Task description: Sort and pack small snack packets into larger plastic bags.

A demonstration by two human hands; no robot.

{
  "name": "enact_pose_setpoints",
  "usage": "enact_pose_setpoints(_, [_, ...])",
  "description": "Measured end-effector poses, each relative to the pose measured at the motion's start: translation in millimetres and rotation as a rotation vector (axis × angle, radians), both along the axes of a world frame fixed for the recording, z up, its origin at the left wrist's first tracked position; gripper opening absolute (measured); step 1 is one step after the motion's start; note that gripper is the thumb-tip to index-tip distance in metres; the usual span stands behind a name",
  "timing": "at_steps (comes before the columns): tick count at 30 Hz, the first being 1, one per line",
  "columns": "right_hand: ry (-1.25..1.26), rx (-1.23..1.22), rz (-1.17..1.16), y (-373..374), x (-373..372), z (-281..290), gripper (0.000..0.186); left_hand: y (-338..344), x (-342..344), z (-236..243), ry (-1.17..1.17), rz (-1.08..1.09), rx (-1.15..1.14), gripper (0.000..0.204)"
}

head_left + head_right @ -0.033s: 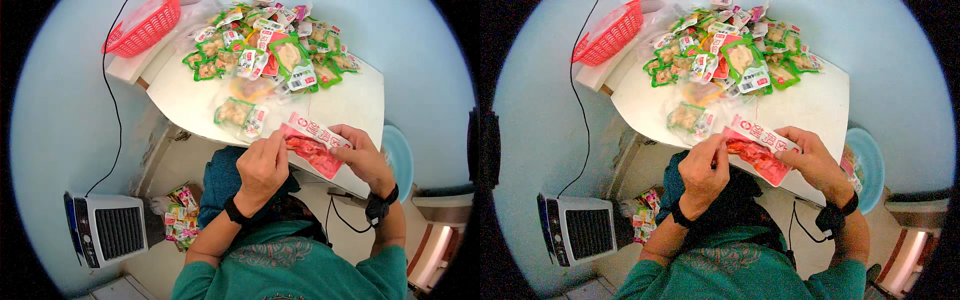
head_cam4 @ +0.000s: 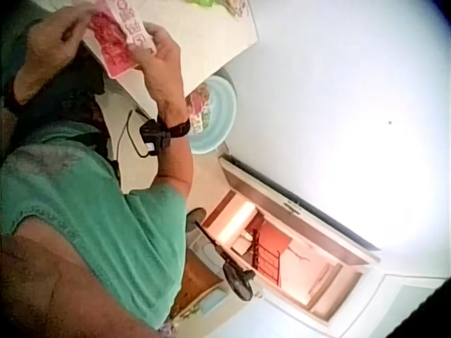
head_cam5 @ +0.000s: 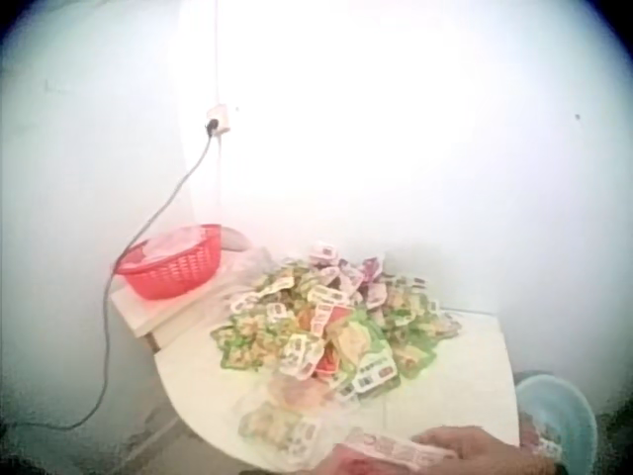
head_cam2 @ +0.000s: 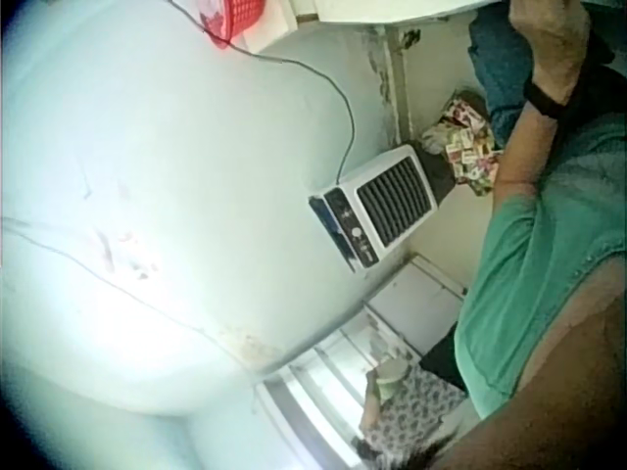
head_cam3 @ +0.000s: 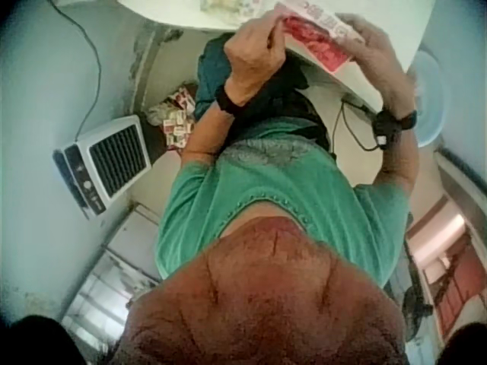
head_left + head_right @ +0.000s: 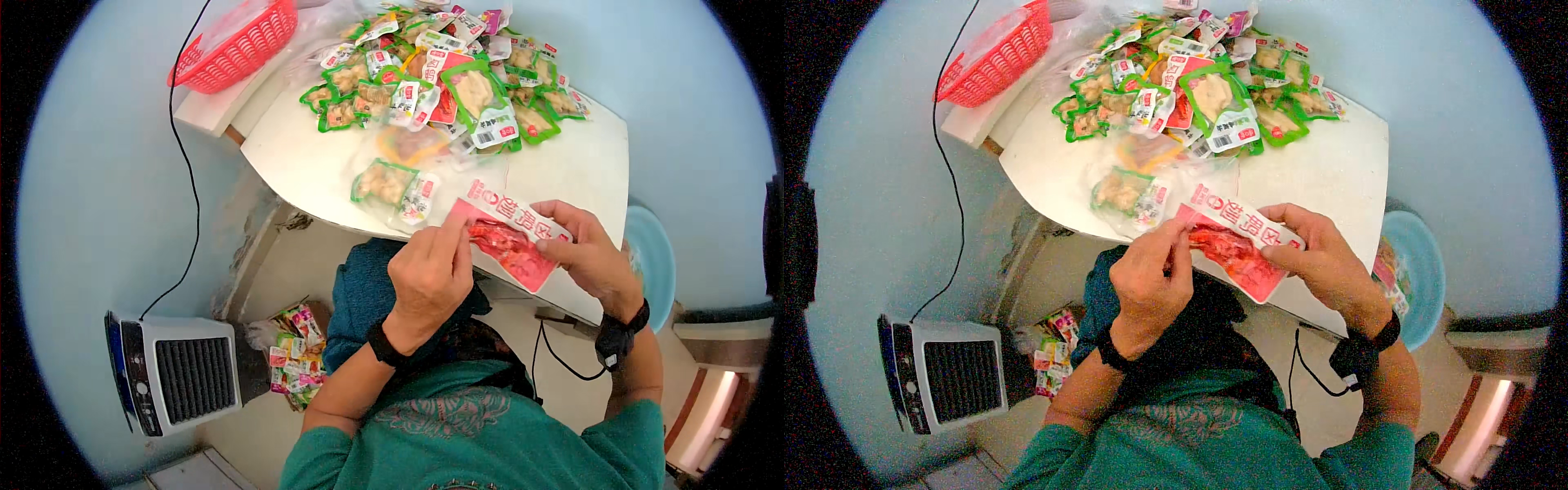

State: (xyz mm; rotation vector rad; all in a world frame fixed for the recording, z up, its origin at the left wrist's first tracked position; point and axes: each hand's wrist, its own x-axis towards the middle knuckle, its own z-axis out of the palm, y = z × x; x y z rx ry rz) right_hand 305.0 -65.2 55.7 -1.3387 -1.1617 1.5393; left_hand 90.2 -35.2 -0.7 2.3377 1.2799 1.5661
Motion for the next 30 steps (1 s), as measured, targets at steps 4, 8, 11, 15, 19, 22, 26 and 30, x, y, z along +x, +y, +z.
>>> enact_pose_setpoints(4, [-0.014,0.059,0.046,16,-15,-6,0.039,-3,0,0,0.002,-0.025,-0.038,0.022])
enact_pose_setpoints(8, [0.243,-0.04,0.109,33,-32,-16,0.042,-5,0,0,0.005,-0.031,-0.023,0.022])
enact_pose_setpoints(11, [0.472,-0.04,0.14,45,-47,-18,0.043,-5,-1,0,0.016,-0.014,0.005,0.021])
enact_pose_setpoints(15, [0.593,0.007,0.19,59,-60,-25,0.044,-4,-1,1,-0.016,-0.012,0.025,0.02])
enact_pose_setpoints(19, [0.685,-0.025,0.191,67,-64,-37,0.046,-4,-3,0,-0.043,0.008,0.022,0.017])
enact_pose_setpoints(22, [0.748,-0.039,0.165,64,-66,-32,0.046,-2,-5,-2,-0.111,0.003,0.001,0.016])
enact_pose_setpoints(26, [0.923,-0.006,0.225,61,-57,-37,0.047,-2,-7,0,-0.177,0.012,-0.028,0.016])
enact_pose_setpoints(30, [0.735,0.054,0.108,59,-53,-47,0.048,-3,-5,1,-0.178,0.001,-0.035,0.016])
